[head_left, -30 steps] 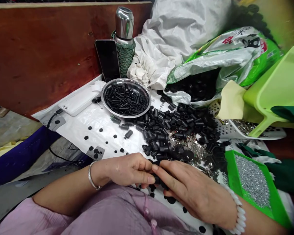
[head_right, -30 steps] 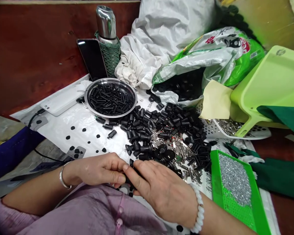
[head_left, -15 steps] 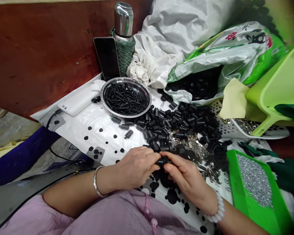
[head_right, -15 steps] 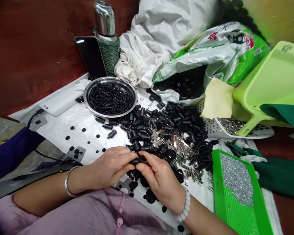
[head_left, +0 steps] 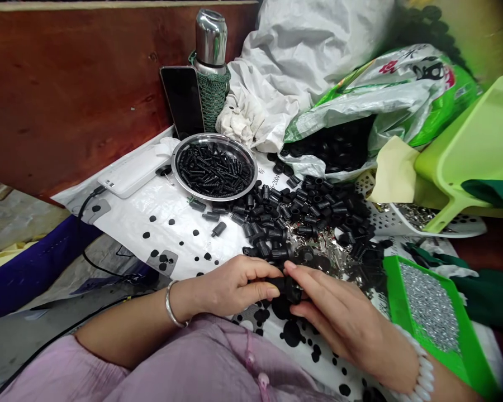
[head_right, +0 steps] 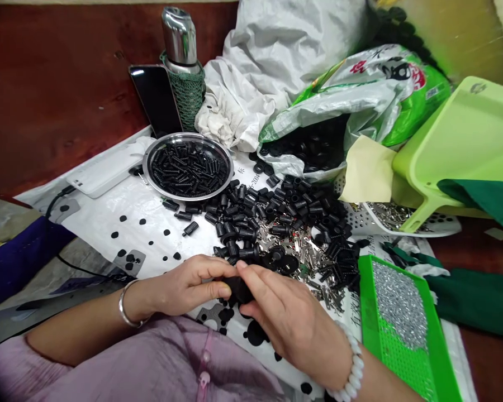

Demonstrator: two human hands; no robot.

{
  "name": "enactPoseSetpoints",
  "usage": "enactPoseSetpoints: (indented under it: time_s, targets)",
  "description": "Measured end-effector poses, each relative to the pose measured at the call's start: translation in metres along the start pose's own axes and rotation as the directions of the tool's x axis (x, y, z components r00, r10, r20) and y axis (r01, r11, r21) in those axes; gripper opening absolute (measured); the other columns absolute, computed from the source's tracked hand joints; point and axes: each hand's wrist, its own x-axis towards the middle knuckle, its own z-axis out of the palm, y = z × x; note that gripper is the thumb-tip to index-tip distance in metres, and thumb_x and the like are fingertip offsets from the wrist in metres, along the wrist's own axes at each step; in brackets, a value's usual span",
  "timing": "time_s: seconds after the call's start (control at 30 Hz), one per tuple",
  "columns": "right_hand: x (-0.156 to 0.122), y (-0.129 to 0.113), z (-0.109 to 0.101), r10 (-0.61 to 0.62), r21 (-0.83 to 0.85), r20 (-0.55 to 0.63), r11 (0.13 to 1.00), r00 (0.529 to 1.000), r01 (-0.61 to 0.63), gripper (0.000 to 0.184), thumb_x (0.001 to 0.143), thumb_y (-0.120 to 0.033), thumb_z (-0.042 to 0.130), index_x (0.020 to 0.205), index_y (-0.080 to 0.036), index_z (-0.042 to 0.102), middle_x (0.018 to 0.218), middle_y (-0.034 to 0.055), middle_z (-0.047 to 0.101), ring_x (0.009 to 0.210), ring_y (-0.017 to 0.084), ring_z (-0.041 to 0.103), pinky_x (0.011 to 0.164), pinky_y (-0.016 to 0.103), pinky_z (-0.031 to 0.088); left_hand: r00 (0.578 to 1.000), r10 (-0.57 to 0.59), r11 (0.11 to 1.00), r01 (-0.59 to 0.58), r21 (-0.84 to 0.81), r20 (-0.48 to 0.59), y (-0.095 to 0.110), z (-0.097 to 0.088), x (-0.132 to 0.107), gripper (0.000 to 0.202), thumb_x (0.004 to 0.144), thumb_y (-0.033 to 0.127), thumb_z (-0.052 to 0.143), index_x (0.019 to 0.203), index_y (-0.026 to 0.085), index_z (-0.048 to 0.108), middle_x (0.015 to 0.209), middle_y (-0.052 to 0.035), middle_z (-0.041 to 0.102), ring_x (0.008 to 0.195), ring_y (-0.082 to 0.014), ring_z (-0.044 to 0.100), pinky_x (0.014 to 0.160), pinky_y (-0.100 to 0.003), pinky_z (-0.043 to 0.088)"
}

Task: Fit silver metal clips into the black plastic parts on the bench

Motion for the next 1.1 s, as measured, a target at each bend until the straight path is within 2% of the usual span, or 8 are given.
enactPoseSetpoints:
  time_s: [0.27,0.43,0.53,0.6,0.67,0.77,0.93,1.1]
  targets:
    - [0.007,-0.007,0.016,0.302,0.269,-0.048,0.922,0.952,-0.279,0.038,0.09,-0.025,0.046,0.126,-0.012,0.044,0.078,0.005,0.068,0.06,0.013,0.063,0.058,0.023,0.054,0.966,0.227,0.827,-0.123,0.549,-0.125,-0.009,0.012,-0.001,0.029,0.092,0.025,0.036,0.101,0.006,0.057,0.08,-0.0108,0.061,0.074,-0.0189,0.055,0.071,-0.032,0.047]
    - [0.011,-0.01,0.013,0.462,0.405,0.03,0.805,0.886,-0.433,0.035,0.09,-0.033,0.047,0.118,-0.012,0.049,0.059,-0.0029,0.059,0.046,0.009,0.056,0.044,0.019,0.048,0.935,0.276,0.813,-0.103,0.574,-0.223,-0.012,0.016,0.001,0.027,0.092,0.026,0.035,0.098,0.011,0.057,0.082,-0.0098,0.062,0.077,-0.0186,0.056,0.072,-0.032,0.047]
    - [0.01,-0.007,0.001,0.381,0.325,0.038,0.87,0.924,-0.372,0.053,0.089,-0.04,0.045,0.133,-0.013,0.035,0.073,0.0025,0.064,0.052,0.011,0.057,0.047,0.021,0.051,0.948,0.232,0.889,-0.116,0.443,-0.217,-0.009,0.011,0.003,0.028,0.092,0.029,0.038,0.104,0.011,0.056,0.083,-0.0087,0.062,0.076,-0.0172,0.056,0.071,-0.03,0.047]
    - [0.009,-0.006,-0.007,0.259,0.176,0.022,0.95,0.965,-0.259,0.063,0.088,-0.043,0.046,0.14,-0.013,0.025,0.099,0.0122,0.064,0.074,0.017,0.064,0.06,0.026,0.056,0.968,0.183,0.933,-0.116,0.34,-0.173,-0.005,0.006,0.004,0.027,0.092,0.029,0.04,0.105,0.012,0.056,0.085,-0.008,0.062,0.077,-0.0161,0.057,0.072,-0.028,0.047]
    - [0.008,-0.004,-0.012,0.13,0.009,0.01,0.991,0.991,-0.13,0.058,0.089,-0.038,0.047,0.139,-0.015,0.028,0.118,0.0156,0.057,0.097,0.022,0.061,0.074,0.032,0.056,0.985,0.145,0.963,-0.119,0.242,-0.092,-0.002,0.003,0.004,0.022,0.092,0.025,0.042,0.102,0.012,0.057,0.087,-0.007,0.062,0.078,-0.0146,0.057,0.073,-0.025,0.046]
    - [0.008,-0.004,-0.008,0.029,-0.096,-0.028,0.995,0.999,-0.032,0.045,0.09,-0.023,0.046,0.134,-0.015,0.037,0.113,0.0128,0.062,0.101,0.021,0.061,0.079,0.032,0.055,0.99,0.132,0.972,-0.121,0.203,-0.041,-0.001,0.003,0.003,0.019,0.091,0.022,0.042,0.094,0.012,0.058,0.082,-0.0052,0.061,0.074,-0.0132,0.055,0.071,-0.023,0.045]
    - [0.013,-0.006,0.014,0.114,0.063,-0.145,0.992,0.983,-0.106,0.037,0.088,-0.017,0.047,0.125,-0.011,0.044,0.104,0.0135,0.064,0.092,0.019,0.063,0.075,0.029,0.056,0.964,0.164,0.916,-0.071,0.394,-0.207,-0.006,0.011,0.0,0.023,0.091,0.023,0.039,0.1,0.01,0.055,0.085,-0.0094,0.061,0.079,-0.0181,0.054,0.075,-0.031,0.046]
    - [0.018,-0.007,0.026,0.249,0.237,-0.17,0.949,0.953,-0.206,0.031,0.088,-0.019,0.048,0.119,-0.014,0.048,0.104,0.0117,0.065,0.092,0.018,0.063,0.076,0.03,0.055,0.949,0.213,0.878,-0.081,0.472,-0.233,-0.013,0.012,-0.003,0.024,0.091,0.022,0.035,0.098,0.009,0.054,0.083,-0.0106,0.06,0.077,-0.0188,0.053,0.072,-0.033,0.047]
